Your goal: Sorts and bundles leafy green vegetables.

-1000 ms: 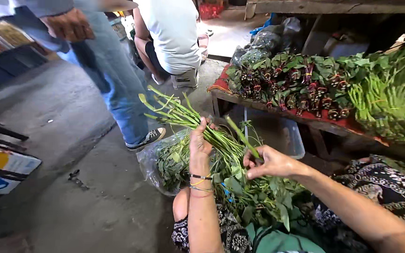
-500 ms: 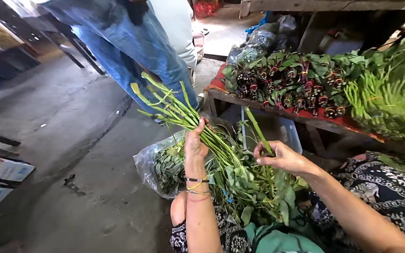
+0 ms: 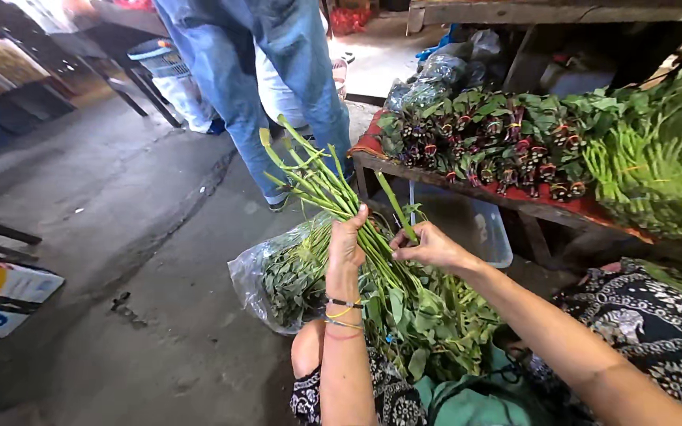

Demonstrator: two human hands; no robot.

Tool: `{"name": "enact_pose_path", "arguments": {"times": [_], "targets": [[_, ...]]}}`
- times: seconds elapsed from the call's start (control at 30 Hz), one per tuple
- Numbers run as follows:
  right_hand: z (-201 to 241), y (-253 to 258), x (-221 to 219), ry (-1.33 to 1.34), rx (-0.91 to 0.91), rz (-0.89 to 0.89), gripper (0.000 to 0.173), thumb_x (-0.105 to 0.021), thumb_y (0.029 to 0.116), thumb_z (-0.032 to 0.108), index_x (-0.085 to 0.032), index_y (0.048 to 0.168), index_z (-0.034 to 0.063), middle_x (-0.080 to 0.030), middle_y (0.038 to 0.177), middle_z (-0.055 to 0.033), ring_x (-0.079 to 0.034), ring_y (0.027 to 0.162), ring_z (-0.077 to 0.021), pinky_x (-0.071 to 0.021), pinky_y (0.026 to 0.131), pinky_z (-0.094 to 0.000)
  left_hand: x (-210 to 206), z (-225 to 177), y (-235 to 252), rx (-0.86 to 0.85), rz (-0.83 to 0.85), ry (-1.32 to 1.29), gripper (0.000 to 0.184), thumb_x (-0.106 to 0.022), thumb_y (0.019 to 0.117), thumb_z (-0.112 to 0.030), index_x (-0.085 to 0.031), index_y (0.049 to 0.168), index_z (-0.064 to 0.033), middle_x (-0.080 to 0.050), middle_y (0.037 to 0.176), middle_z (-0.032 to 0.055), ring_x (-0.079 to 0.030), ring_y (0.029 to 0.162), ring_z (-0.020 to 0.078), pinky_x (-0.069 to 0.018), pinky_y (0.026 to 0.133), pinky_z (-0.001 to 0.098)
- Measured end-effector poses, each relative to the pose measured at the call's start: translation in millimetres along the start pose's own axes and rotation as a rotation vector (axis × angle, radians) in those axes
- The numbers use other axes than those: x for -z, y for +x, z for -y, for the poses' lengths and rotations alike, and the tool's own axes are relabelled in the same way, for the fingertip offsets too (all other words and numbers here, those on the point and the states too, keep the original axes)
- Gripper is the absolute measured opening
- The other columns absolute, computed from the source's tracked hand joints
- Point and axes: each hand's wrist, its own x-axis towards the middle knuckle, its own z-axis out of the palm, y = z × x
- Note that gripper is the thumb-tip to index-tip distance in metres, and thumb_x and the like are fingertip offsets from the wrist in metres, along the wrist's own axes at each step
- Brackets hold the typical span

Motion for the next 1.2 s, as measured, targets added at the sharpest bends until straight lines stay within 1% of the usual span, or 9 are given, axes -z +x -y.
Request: {"name": "enact_pose_path", "arguments": {"times": [0.1, 0.23, 0.43, 0.57, 0.63, 0.77, 0.87, 1.1, 1.2], "targets": [[5.5, 0.3, 1.6, -0.035, -0.028, 0.033, 0.007, -0.073, 0.0906, 0.008, -0.075, 0.095, 0.0044, -0.069, 0.079, 0.0056, -0.05, 0.057, 0.0048, -0.0402, 0.052, -0.016, 3.2, -0.1, -1.5, -0.001, 0.027, 0.015, 0.006, -0.059, 0.101, -0.004, -0.06, 0.107, -0.0057, -0.065, 0.084, 0.0069, -0.064, 0.064, 0.0154, -0.0584, 0.061, 0.0312], [6.2, 1.2, -3.0, -0.216, 0.053, 0.03, 0.011, -0.071, 0.0907, 0.012, -0.076, 0.095, 0.0035, -0.071, 0.086, -0.0015, -0.062, 0.077, -0.0032, -0.0516, 0.075, -0.0284, 1.3, -1.2, -6.5, 0.019, 0.019, 0.029, 0.006, -0.06, 0.1, -0.004, -0.06, 0.105, -0.0073, -0.065, 0.081, 0.0052, -0.062, 0.061, 0.0135, -0.0579, 0.059, 0.0301], [-3.2, -1.9, -15.2, -0.112, 0.133, -0.147, 0.013, -0.064, 0.0923, 0.012, -0.075, 0.093, 0.0057, -0.07, 0.085, 0.0014, -0.06, 0.073, 0.0002, -0.049, 0.068, -0.0232, 9.5, -5.2, -4.7, -0.026, 0.048, -0.042, 0.006, -0.059, 0.1007, -0.005, -0.062, 0.104, -0.0093, -0.066, 0.086, 0.0055, -0.065, 0.065, 0.0151, -0.0596, 0.061, 0.0316], [0.5, -28.4, -6.7, 0.328, 0.154, -0.22, 0.009, -0.067, 0.0921, 0.006, -0.075, 0.096, 0.0074, -0.071, 0.086, 0.0041, -0.046, 0.052, 0.0031, -0.0373, 0.046, -0.015, 22.0, -15.4, -1.9, -0.069, 0.046, -0.176, 0.011, -0.053, 0.105, -0.011, -0.063, 0.101, -0.0104, -0.067, 0.087, 0.0051, -0.067, 0.068, 0.0154, -0.0607, 0.063, 0.0321], [-3.7, -49.3, 6.2, 0.488, 0.236, -0.122, 0.014, -0.066, 0.0892, 0.006, -0.076, 0.095, 0.0128, -0.071, 0.093, 0.0048, -0.044, 0.05, 0.0051, -0.0366, 0.044, -0.0132, 26.4, -20.2, -2.3, -0.087, 0.06, -0.224, 0.018, -0.049, 0.1072, -0.015, -0.064, 0.099, -0.0113, -0.067, 0.087, 0.0034, -0.066, 0.069, 0.0145, -0.0606, 0.065, 0.0315], [-13.8, -91.7, 27.8, 0.469, 0.52, 0.099, 0.008, -0.076, 0.088, 0.021, -0.08, 0.094, 0.0247, -0.072, 0.1, 0.0107, -0.063, 0.078, 0.004, -0.0527, 0.065, -0.0133, 31.4, -23.3, -5.0, -0.098, 0.119, -0.291, 0.027, -0.043, 0.1097, -0.021, -0.065, 0.096, -0.0136, -0.067, 0.087, 0.0009, -0.068, 0.071, 0.014, -0.0613, 0.068, 0.0316], [-11.5, -116.3, 43.5, 0.346, 0.738, 0.187, 0.005, -0.072, 0.094, 0.026, -0.076, 0.092, 0.0218, -0.071, 0.099, 0.0106, -0.066, 0.089, 0.0015, -0.055, 0.076, -0.0145, 32.1, -22.9, -5.0, -0.084, 0.175, -0.335, 0.028, -0.041, 0.1102, -0.021, -0.065, 0.097, -0.0138, -0.068, 0.088, 0.0013, -0.068, 0.073, 0.0143, -0.0612, 0.068, 0.0314], [7.3, -167.8, 56.7, 0.584, 0.958, 0.01, 0.019, -0.066, 0.0981, 0.031, -0.077, 0.088, 0.0188, -0.07, 0.08, 0.0088, -0.062, 0.063, 0.0001, -0.0476, 0.054, -0.0138, 29.4, -21.5, -1.5, -0.107, 0.123, -0.374, 0.028, -0.04, 0.1104, -0.021, -0.064, 0.098, -0.0128, -0.066, 0.088, 0.0019, -0.068, 0.073, 0.0155, -0.061, 0.068, 0.0326], [14.8, -169.2, 68.9, 0.397, 0.783, 0.014, 0.015, -0.068, 0.0964, 0.036, -0.074, 0.096, 0.023, -0.069, 0.09, 0.0133, -0.06, 0.068, 0.0062, -0.0472, 0.056, -0.0091, 29.4, -21.8, -1.9, -0.11, 0.127, -0.374, 0.027, -0.041, 0.1102, -0.02, -0.064, 0.1, -0.0139, -0.067, 0.09, 0.0015, -0.068, 0.074, 0.0154, -0.061, 0.069, 0.033]]}}
